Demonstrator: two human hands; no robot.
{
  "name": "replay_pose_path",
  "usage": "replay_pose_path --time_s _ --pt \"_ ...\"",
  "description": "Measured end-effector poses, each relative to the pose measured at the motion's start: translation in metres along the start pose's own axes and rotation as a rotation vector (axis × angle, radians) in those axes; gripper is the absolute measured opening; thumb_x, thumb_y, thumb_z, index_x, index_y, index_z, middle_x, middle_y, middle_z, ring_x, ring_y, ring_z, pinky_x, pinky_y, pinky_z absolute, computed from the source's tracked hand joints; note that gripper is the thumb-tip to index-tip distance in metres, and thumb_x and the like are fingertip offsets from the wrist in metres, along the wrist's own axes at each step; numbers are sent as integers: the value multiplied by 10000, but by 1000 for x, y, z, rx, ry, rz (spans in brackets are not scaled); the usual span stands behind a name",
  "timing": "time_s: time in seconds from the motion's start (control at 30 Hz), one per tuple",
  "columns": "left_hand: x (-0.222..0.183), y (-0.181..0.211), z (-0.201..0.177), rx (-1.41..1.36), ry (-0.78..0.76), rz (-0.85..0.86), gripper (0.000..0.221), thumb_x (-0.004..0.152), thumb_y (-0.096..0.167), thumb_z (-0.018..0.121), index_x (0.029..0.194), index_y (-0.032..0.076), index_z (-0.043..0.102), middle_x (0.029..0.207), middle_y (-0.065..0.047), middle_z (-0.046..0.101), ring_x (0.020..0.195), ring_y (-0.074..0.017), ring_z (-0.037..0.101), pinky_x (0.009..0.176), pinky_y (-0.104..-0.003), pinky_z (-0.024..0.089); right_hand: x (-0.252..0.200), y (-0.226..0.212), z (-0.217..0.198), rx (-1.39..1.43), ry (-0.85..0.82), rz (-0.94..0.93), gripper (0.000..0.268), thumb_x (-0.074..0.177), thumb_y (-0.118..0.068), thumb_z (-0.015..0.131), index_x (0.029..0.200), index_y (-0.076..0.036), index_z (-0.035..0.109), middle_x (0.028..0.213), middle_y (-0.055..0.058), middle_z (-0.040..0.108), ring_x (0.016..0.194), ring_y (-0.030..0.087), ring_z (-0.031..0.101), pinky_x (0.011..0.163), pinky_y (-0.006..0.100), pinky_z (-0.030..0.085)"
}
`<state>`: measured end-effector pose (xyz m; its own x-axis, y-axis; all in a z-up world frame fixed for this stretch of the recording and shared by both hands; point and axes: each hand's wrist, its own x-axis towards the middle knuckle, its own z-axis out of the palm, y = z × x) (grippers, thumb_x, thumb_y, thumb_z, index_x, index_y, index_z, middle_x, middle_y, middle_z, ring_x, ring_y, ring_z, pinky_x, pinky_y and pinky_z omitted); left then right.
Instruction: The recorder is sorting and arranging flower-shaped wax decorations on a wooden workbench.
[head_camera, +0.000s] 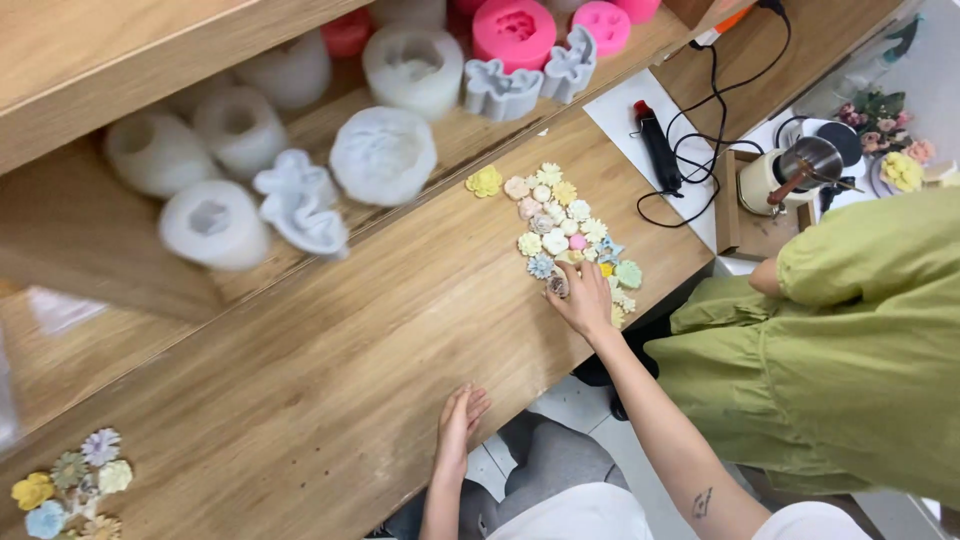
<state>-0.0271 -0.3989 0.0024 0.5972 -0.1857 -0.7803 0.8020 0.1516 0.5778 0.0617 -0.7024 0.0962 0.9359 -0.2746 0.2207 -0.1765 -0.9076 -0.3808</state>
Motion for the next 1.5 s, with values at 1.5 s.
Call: replay_pose_path --time_s 1.5 --pt "125 138 216 1457 -26 742 947 713 191 809 1525 146 323 1542 -175 335 1438 -365 347 1124 -559 351 -8 85 -29 1018 196 317 479 890 19 797 1330 21 609 1212 89 670 1095 142 682 975 279 574"
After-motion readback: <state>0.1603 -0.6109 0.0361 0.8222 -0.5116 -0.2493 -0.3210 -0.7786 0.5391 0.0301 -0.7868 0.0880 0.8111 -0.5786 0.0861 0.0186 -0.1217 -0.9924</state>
